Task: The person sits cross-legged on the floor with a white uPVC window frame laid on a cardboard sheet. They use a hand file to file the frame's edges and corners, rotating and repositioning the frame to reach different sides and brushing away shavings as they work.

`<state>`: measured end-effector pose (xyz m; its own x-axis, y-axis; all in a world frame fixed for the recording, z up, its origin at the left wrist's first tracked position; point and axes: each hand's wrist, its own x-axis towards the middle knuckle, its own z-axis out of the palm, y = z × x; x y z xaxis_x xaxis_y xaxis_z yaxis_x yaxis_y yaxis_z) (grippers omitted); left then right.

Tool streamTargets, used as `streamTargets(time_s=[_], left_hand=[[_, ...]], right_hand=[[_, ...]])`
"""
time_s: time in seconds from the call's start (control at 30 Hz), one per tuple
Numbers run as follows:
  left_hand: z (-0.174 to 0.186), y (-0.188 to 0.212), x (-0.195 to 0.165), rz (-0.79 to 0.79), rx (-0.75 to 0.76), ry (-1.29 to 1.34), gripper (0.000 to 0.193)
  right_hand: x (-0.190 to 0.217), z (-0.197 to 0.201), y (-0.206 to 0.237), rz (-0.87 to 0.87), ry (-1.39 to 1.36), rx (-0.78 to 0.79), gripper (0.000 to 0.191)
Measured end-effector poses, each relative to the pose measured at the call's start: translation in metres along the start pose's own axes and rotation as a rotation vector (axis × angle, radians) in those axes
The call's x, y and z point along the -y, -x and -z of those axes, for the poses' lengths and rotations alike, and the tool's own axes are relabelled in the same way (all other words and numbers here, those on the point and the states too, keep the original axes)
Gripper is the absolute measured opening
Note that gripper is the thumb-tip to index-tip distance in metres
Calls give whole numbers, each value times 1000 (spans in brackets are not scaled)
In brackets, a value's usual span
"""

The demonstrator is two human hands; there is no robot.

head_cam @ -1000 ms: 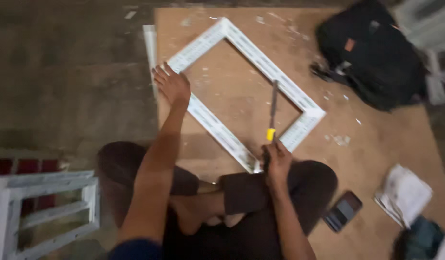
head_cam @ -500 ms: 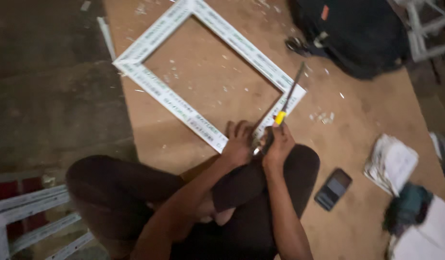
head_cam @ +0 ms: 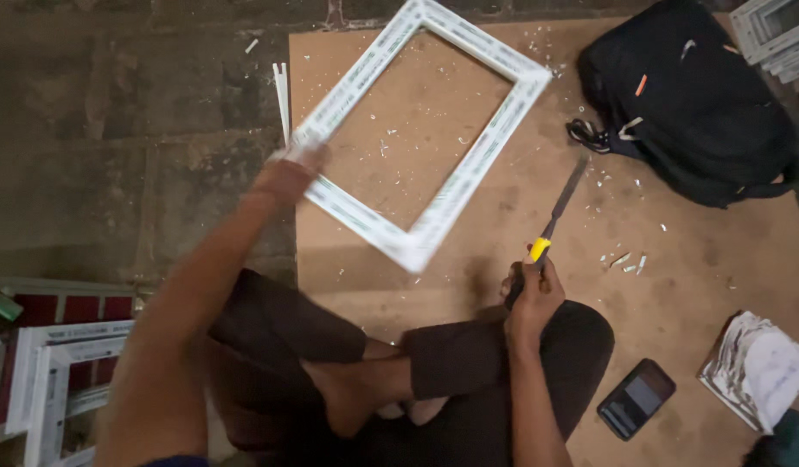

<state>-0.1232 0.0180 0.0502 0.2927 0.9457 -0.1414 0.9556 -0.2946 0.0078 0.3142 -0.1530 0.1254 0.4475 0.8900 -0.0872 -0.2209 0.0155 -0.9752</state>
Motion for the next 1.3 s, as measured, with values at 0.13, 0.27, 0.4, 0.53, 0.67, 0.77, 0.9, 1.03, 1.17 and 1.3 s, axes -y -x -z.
streamTargets(time_s=[0.13,0.27,0.4,0.53,0.67,0.77,0.9,1.03,1.17,1.3], left_hand=[[-12,10,-29,160,-36,-179,57],[-22,0,-143,2,-155,384,81],[-11,-24,-202,152,-190,329,99],[-9,-17,-201,144,-327,287,96],[-12,27,-182,74,-328,310,82],[-21,56,-175,-29,-228,310,74],[-39,115,-187,-65,-82,230,48],[-47,153,-211,-147,71,343,60],[-39,155,-219,-58,234,354,55],[-35,130,-209,-84,122,364,62]], right_hand=[[-1,-12,-3,-67,31,6,29],[-12,-14,-16,-85,114,26,25],[-26,-6,-34,-16,166,53,22],[-25,-3,-35,-45,163,85,21],[-10,-8,-14,-62,113,94,21],[-4,-8,-5,-76,123,112,20],[-14,4,-2,-131,227,139,23],[-36,17,-6,-51,195,199,27],[-48,20,-11,-153,357,200,32],[-53,24,-7,-60,626,295,34]])
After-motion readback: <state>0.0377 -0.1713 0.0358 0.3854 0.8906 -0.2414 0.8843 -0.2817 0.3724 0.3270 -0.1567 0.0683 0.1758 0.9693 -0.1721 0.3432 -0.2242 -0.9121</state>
